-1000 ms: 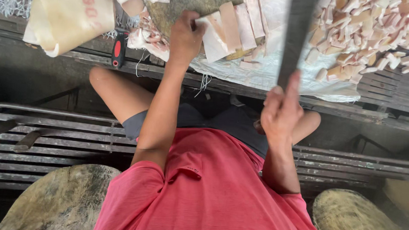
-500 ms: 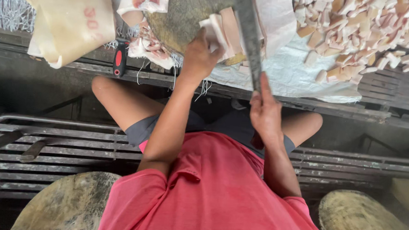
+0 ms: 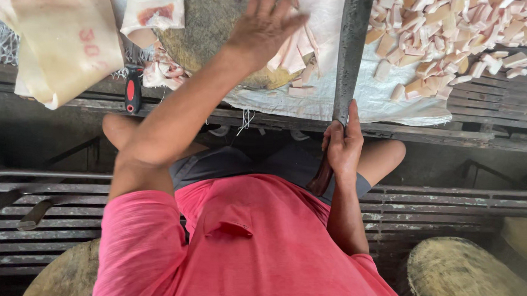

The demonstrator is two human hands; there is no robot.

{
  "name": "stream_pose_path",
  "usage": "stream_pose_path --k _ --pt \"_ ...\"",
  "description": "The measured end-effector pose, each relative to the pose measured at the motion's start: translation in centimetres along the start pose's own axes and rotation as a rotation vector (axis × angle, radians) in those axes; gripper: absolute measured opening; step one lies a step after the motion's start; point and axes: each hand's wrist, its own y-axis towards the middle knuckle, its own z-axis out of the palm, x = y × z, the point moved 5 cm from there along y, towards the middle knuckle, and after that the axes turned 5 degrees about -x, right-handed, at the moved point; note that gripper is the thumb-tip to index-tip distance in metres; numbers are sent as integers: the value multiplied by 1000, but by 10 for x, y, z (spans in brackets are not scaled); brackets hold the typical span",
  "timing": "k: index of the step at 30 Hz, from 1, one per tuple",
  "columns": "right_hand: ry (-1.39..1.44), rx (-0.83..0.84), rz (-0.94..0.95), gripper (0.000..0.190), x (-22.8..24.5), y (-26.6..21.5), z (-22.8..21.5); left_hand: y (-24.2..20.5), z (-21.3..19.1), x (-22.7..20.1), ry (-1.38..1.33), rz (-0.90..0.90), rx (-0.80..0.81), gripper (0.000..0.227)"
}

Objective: The person sits cross-legged on a metal grate floor and uses a large knife to cut a white, flexible sheet material into small rectangular pieces. The person holds the material with one hand and slices it repeatedly on a round wooden board, accumulating a pile of cut pieces.

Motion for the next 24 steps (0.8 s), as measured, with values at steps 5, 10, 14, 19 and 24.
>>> stream_pose_path --k 5,10,14,19,24 --pt "54 30 -5 68 -1 3 12 31 7 -8 91 208 229 110" --pt "46 15 42 67 -2 7 18 45 8 -8 81 310 272 94" --pt "78 -11 69 68 -10 7 13 47 22 -4 -56 331 281 91" --pt "143 -26 58 70 -16 8 8 44 13 -3 39 281 361 81" --pt "164 -40 108 69 -13 8 10 41 14 -2 -41 294 340 60"
